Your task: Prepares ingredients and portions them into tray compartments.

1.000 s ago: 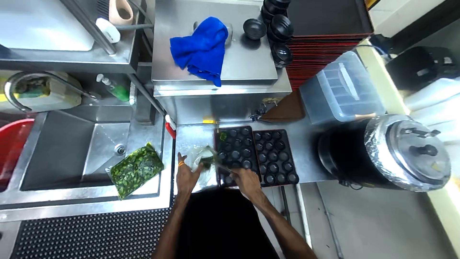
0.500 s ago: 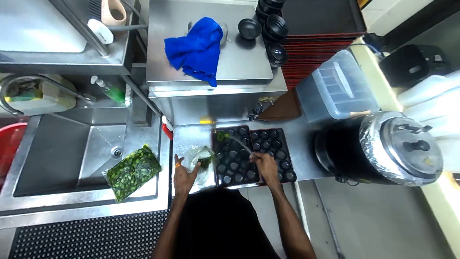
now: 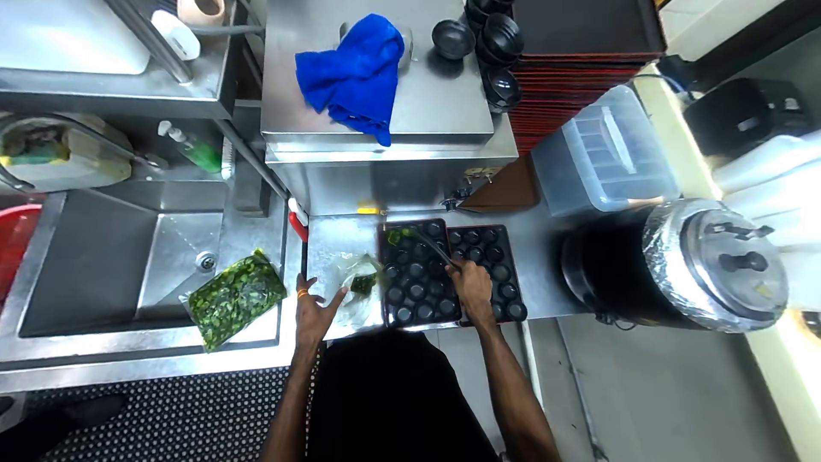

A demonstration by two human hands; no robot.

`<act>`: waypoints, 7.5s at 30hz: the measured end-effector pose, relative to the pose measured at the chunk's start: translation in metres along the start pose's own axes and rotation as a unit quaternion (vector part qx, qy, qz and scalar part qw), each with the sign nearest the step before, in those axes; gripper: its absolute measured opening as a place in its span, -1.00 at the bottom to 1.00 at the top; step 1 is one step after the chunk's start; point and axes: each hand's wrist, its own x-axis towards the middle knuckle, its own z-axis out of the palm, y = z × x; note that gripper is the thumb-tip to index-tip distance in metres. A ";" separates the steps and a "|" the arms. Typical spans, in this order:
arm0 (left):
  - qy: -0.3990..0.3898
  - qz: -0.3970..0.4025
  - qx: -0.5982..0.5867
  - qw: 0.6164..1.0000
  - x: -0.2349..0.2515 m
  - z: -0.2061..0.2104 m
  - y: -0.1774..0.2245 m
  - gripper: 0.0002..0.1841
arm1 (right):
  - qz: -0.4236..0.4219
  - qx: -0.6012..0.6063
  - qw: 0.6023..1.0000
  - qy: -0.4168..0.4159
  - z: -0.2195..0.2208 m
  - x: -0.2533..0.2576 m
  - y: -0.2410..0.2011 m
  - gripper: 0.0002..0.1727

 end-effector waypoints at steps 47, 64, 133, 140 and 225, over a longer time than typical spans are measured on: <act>-0.003 0.009 0.020 1.000 0.025 0.027 0.020 0.08 | -0.151 -0.064 0.977 -0.137 0.022 -0.079 -0.046 -0.67; 0.006 -0.016 -0.066 0.998 0.012 -0.005 0.001 0.06 | -0.070 0.381 0.907 -0.166 -0.022 -0.036 0.039 -0.75; -0.012 0.008 -0.087 0.996 0.002 -0.018 0.006 0.07 | -0.039 0.191 0.980 -0.047 -0.041 -0.008 0.053 -0.69; -0.011 -0.004 -0.103 0.995 -0.004 -0.016 -0.003 0.03 | 0.054 0.069 0.996 -0.033 -0.033 0.035 0.037 -0.65; 0.045 0.139 0.084 0.986 -0.005 0.033 0.026 -0.25 | -0.206 -0.175 0.939 -0.212 0.048 -0.088 -0.093 -0.63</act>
